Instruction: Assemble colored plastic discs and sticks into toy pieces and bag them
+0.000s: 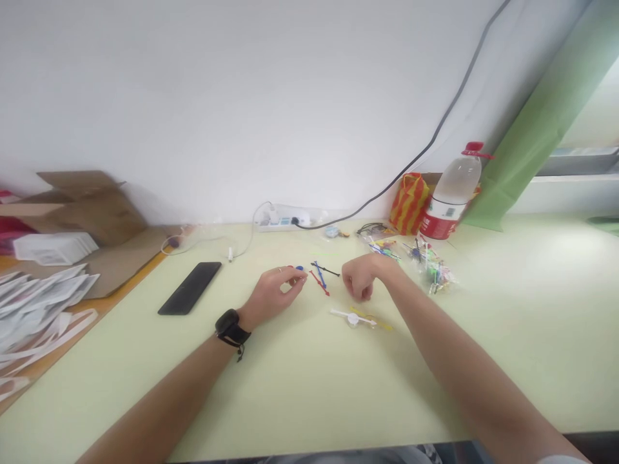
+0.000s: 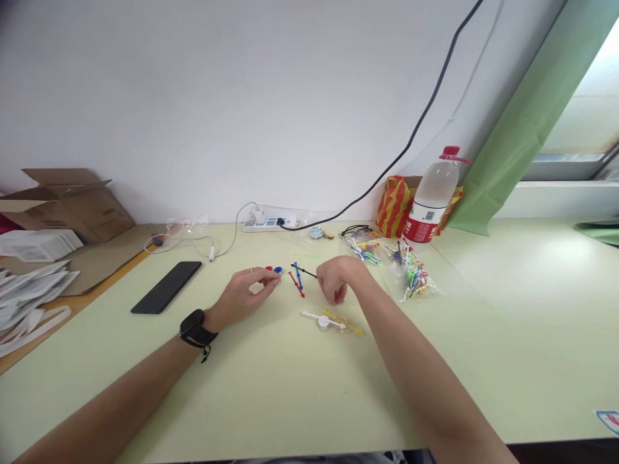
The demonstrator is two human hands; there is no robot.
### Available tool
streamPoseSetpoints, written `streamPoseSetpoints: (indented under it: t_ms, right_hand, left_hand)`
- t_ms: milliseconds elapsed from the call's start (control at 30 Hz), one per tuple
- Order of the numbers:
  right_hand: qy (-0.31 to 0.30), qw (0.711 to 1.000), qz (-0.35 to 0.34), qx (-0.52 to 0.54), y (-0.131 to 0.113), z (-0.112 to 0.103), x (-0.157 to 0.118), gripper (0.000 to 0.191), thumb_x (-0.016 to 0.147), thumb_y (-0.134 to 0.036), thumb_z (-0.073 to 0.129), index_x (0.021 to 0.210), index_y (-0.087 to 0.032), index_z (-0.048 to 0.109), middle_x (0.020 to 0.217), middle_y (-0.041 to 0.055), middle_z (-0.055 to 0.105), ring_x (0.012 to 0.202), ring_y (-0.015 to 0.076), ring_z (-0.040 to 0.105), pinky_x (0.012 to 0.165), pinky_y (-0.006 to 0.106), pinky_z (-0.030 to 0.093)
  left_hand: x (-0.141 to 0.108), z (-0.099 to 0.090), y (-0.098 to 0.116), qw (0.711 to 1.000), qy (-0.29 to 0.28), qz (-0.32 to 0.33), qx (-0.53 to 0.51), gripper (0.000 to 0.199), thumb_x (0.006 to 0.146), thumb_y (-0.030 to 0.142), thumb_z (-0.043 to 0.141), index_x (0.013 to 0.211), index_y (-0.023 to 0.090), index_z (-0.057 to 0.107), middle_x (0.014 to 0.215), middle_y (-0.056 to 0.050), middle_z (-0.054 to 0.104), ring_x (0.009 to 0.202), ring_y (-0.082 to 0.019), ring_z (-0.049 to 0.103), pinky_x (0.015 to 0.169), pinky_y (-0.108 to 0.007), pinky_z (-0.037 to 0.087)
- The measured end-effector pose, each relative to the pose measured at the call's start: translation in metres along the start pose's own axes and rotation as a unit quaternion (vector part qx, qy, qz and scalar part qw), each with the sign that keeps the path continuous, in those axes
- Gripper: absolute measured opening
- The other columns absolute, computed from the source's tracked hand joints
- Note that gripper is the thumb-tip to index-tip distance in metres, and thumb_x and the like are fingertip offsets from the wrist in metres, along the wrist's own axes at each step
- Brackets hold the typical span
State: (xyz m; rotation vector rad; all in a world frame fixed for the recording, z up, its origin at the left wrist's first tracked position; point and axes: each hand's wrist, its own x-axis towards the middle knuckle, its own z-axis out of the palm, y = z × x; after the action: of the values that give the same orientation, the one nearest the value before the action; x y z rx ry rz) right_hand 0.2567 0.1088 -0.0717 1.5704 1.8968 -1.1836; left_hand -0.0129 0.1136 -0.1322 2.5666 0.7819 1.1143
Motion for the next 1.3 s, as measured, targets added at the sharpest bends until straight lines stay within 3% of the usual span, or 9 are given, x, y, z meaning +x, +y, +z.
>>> streamPoseSetpoints:
  t_ms: [133, 333, 500, 667, 800, 967, 1100, 1233, 1300]
  right_hand:
    - [0.011, 1.000, 0.006, 0.003, 0.007, -0.004, -0.014, 0.036, 0.055, -0.033, 0.092, 0.075, -0.013, 0.069, 0.077, 0.0073, 0.075, 0.082, 0.0254, 0.074, 0.071, 0.031, 0.056]
    - [0.024, 0.998, -0.028, -0.047, -0.003, 0.012, -0.028, 0.042, 0.058, -0.049, 0.089, 0.073, -0.016, 0.067, 0.077, 0.0044, 0.072, 0.078, 0.0225, 0.069, 0.065, 0.028, 0.049]
    - [0.136, 0.973, -0.155, -0.103, -0.010, 0.046, -0.034, 0.020, 0.068, -0.031, 0.078, 0.070, -0.020, 0.062, 0.072, -0.0002, 0.065, 0.065, 0.0175, 0.059, 0.055, 0.028, 0.038]
    - [0.183, 0.960, -0.206, -0.036, -0.007, 0.060, -0.043, 0.006, 0.075, -0.020, 0.068, 0.075, -0.020, 0.063, 0.078, 0.0017, 0.069, 0.068, 0.0168, 0.061, 0.058, 0.026, 0.041]
    - [0.234, 0.914, -0.288, 0.161, -0.019, 0.050, -0.038, 0.006, 0.079, -0.022, 0.066, 0.083, -0.020, 0.062, 0.078, 0.0016, 0.070, 0.071, 0.0172, 0.069, 0.064, 0.026, 0.051]
    - [0.205, 0.836, -0.330, 0.387, -0.051, 0.042, -0.006, 0.009, 0.079, -0.023, 0.067, 0.081, -0.019, 0.060, 0.076, 0.0027, 0.074, 0.072, 0.0174, 0.074, 0.067, 0.026, 0.057]
    - [0.191, 0.797, -0.365, 0.441, -0.064, 0.042, 0.016, 0.009, 0.077, -0.022, 0.069, 0.080, -0.018, 0.061, 0.068, -0.0003, 0.071, 0.063, 0.0129, 0.069, 0.065, 0.023, 0.056]
    - [0.172, 0.797, -0.376, 0.440, -0.066, 0.042, 0.021, 0.012, 0.076, -0.022, 0.069, 0.084, -0.019, 0.060, 0.074, -0.0003, 0.070, 0.065, 0.0118, 0.066, 0.065, 0.022, 0.053]
    - [0.184, 0.819, -0.363, 0.405, -0.068, 0.045, 0.022, 0.010, 0.080, -0.023, 0.065, 0.086, -0.020, 0.058, 0.075, -0.0003, 0.069, 0.066, 0.0126, 0.065, 0.063, 0.023, 0.051]
  left_hand:
    - [0.001, -0.002, 0.007, 1.000, -0.012, 0.008, 0.001, 0.014, 0.098, 0.027, 0.062, 0.107, 0.024, 0.073, 0.093, -0.003, 0.075, 0.080, -0.016, 0.069, 0.081, -0.031, 0.056]
    - [0.001, 0.013, 0.046, 0.989, -0.125, 0.053, -0.049, 0.024, 0.099, 0.032, 0.064, 0.121, 0.027, 0.070, 0.116, -0.007, 0.073, 0.110, -0.023, 0.068, 0.099, -0.039, 0.053]
    - [-0.001, 0.026, 0.070, 0.982, -0.165, 0.071, -0.051, 0.033, 0.091, 0.036, 0.073, 0.123, 0.030, 0.066, 0.115, -0.006, 0.073, 0.106, -0.028, 0.068, 0.095, -0.045, 0.054]
    - [-0.003, 0.008, 0.059, 0.996, -0.057, 0.042, -0.057, 0.022, 0.092, 0.030, 0.070, 0.111, 0.026, 0.062, 0.109, -0.008, 0.071, 0.105, -0.027, 0.067, 0.096, -0.046, 0.054]
    - [-0.009, -0.006, 0.048, 0.996, 0.043, 0.001, -0.084, 0.021, 0.091, 0.026, 0.072, 0.106, 0.023, 0.059, 0.105, -0.007, 0.069, 0.102, -0.024, 0.067, 0.099, -0.045, 0.054]
    - [-0.016, -0.007, 0.043, 0.982, 0.019, -0.042, -0.182, 0.022, 0.094, 0.023, 0.069, 0.113, 0.022, 0.057, 0.105, -0.006, 0.068, 0.097, -0.019, 0.070, 0.091, -0.038, 0.060]
    - [-0.016, -0.008, 0.031, 0.981, 0.078, -0.055, -0.170, 0.017, 0.095, 0.023, 0.068, 0.108, 0.021, 0.059, 0.100, -0.005, 0.068, 0.088, -0.017, 0.069, 0.083, -0.034, 0.060]
    - [-0.014, -0.015, 0.024, 0.989, 0.077, -0.047, -0.114, 0.022, 0.095, 0.024, 0.066, 0.117, 0.023, 0.063, 0.104, -0.006, 0.070, 0.089, -0.018, 0.069, 0.084, -0.035, 0.060]
    - [-0.014, -0.018, 0.023, 0.994, 0.057, -0.032, -0.085, 0.015, 0.095, 0.025, 0.065, 0.110, 0.023, 0.068, 0.098, -0.006, 0.071, 0.085, -0.017, 0.069, 0.082, -0.035, 0.059]
